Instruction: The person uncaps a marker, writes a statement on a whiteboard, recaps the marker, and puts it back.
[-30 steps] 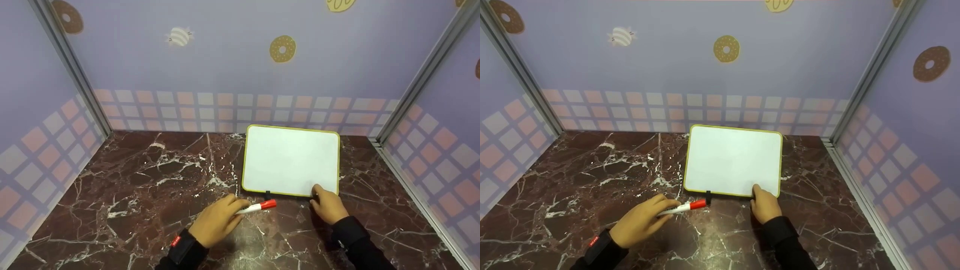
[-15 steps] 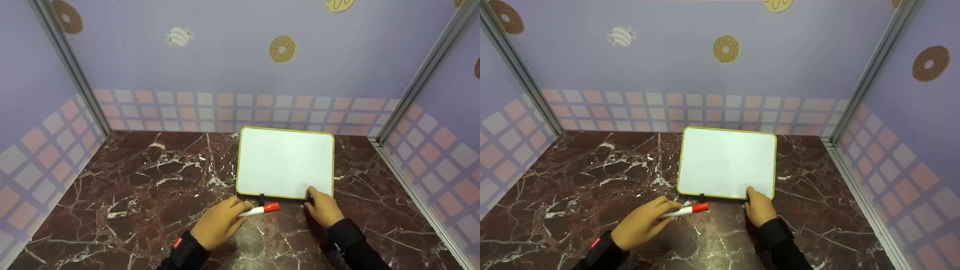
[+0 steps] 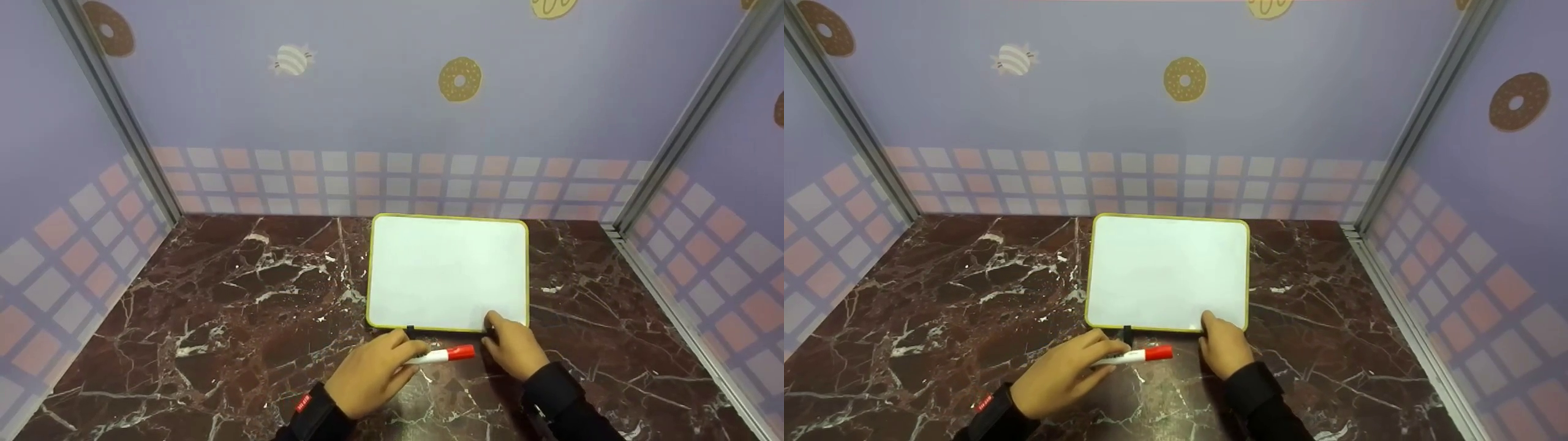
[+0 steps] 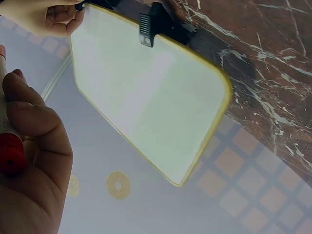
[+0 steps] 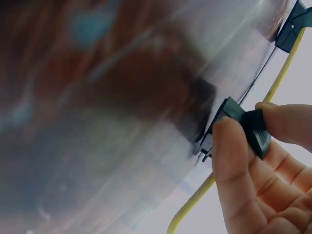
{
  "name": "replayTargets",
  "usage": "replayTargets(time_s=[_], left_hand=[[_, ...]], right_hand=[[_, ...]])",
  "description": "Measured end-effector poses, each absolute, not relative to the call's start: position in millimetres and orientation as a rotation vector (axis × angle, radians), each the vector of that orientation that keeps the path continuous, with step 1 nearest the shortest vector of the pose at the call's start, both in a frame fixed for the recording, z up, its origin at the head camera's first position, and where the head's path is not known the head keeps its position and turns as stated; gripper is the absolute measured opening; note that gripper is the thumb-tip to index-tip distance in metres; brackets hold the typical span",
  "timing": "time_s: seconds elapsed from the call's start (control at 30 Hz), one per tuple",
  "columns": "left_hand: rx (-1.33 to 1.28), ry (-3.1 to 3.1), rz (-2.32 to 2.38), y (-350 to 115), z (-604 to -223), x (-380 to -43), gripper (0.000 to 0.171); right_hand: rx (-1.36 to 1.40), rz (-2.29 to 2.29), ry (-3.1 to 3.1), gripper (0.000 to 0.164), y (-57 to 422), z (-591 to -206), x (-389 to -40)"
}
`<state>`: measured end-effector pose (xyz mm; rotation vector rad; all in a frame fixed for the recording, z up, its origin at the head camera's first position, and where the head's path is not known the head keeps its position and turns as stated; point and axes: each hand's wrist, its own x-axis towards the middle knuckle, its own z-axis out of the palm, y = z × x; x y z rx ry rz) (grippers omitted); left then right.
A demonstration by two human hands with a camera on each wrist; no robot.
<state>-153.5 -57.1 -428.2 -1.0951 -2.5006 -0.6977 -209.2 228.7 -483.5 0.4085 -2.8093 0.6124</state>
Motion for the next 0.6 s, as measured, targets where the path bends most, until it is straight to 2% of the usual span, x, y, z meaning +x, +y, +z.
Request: replayTargets(time_s=[0.6], left_hand=[[-1.142, -2.438, -0.683, -51, -430, -150, 0.026]], right_hand=[[0.479, 0.586, -2.815, 0.029, 212, -483, -196]])
